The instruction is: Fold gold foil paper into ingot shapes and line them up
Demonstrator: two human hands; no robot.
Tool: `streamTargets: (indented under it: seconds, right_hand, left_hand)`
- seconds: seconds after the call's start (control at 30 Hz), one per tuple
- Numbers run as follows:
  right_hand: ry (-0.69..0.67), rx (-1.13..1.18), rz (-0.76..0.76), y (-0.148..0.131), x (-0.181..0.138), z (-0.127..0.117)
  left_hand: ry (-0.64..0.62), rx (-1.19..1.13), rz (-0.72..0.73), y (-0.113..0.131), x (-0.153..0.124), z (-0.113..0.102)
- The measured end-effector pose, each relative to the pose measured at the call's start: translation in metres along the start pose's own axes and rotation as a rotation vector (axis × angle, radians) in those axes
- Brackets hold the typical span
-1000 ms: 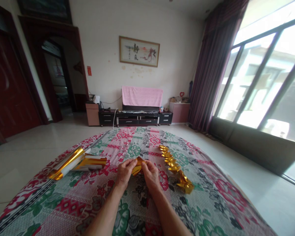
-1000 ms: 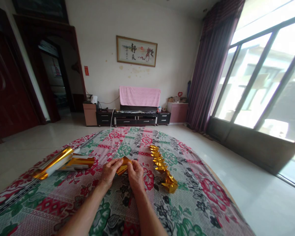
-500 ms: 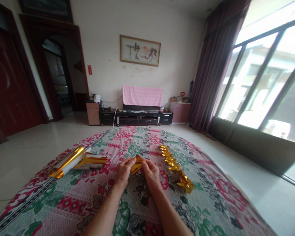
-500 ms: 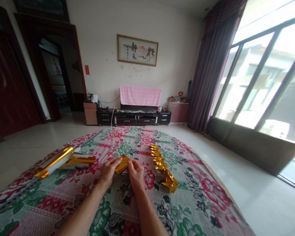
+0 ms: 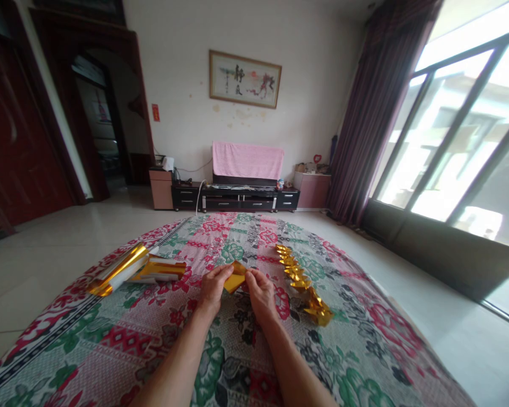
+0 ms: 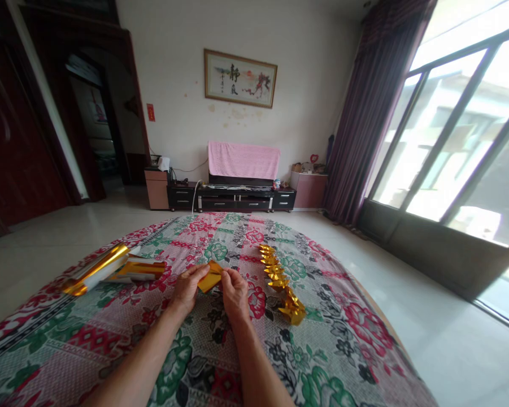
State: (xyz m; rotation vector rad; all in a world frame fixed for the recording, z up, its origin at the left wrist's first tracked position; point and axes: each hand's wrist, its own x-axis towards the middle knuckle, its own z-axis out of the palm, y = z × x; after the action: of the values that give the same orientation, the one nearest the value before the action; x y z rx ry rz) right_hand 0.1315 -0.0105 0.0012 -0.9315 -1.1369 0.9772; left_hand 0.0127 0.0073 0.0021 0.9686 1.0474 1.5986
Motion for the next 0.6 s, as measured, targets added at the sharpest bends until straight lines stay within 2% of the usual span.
streamTargets:
  seconds: [0.17,0.3,0.47,0.6]
  right_hand:
    - [-0.002,-0.027,0.003,0.0019,0.0002,-0.0013]
    - [-0.057,-0.016,0.023,0.0019,-0.0005,-0.0020]
    - [-0.162,-0.079,-0.023,0.0014,-0.0025,-0.0013]
    - [-0.148,-0.170,-0.064,0.0024,-0.0042,-0.0016]
  left_hand:
    - [-0.016,-0.010,-0.007,-0.0020,-0.0002,-0.0015]
    - [-0.031,-0.045,-0.011,0.0014,-0.0021,-0.0014]
    - [-0.046,-0.040,-0.028,0.0048,-0.0031,-0.0015]
    - [-0.067,-0.061,-0.039,0.0051,-0.0029,-0.0024]
